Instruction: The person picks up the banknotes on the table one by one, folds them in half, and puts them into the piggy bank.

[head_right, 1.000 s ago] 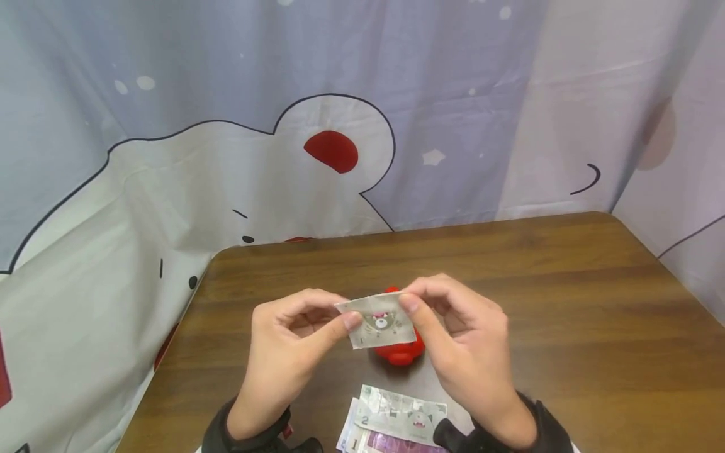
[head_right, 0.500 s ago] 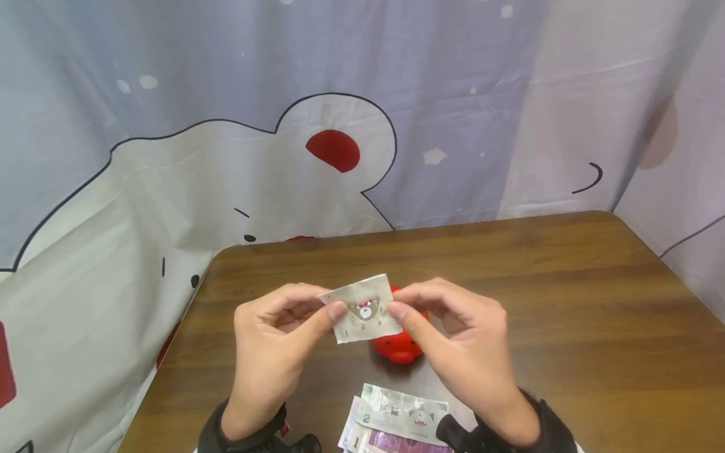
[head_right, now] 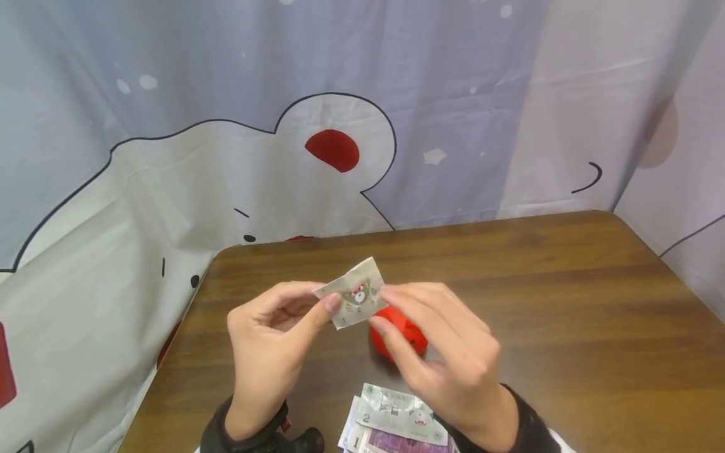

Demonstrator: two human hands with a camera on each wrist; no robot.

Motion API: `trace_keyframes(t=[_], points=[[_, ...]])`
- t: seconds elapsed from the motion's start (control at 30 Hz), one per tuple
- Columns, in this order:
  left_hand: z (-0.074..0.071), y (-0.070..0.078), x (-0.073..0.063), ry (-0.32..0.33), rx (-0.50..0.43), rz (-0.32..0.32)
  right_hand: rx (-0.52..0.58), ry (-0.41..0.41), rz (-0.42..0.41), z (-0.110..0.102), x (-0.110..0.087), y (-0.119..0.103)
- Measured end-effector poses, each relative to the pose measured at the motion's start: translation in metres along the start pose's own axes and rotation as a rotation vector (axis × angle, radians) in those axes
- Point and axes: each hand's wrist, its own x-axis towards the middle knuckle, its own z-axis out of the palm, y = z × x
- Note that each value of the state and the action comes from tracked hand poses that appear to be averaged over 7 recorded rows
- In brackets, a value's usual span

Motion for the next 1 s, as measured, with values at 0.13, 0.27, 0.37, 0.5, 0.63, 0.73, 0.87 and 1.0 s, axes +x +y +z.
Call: trace_keyframes(t=[0.13, 0.27, 0.37, 0.5, 0.63, 0.73, 0.87, 1.0], points=[[0.003, 0.001, -0.003, -0.048, -0.035, 0.044, -0.016, -0.037, -0.028, 0.006, -0.001, -0.002], [0.005, 0.002, -0.005, -0.117, -0.092, 0.085, 0.082, -0.059, 0.026, 0.006, -0.006, -0.002], [0.007, 0.002, -0.006, -0.145, -0.118, 0.105, 0.212, -0.065, 0.085, 0.004, -0.011, -0.001], [0.007, 0.002, -0.005, -0.153, -0.124, 0.141, 0.395, -0.078, 0.215, -0.001, -0.017, -0.001], [0.007, 0.002, -0.003, -0.138, -0.084, 0.116, 0.457, -0.083, 0.346, -0.006, -0.020, -0.002], [0.006, 0.003, -0.002, -0.149, -0.093, 0.020, 0.462, -0.099, 0.422, -0.008, -0.021, -0.004], [0.005, 0.002, -0.003, -0.183, -0.135, -0.063, 0.476, -0.112, 0.506, -0.010, -0.021, -0.005], [0.005, 0.001, -0.004, -0.221, -0.169, -0.064, 0.496, -0.093, 0.532, -0.013, -0.018, -0.004]])
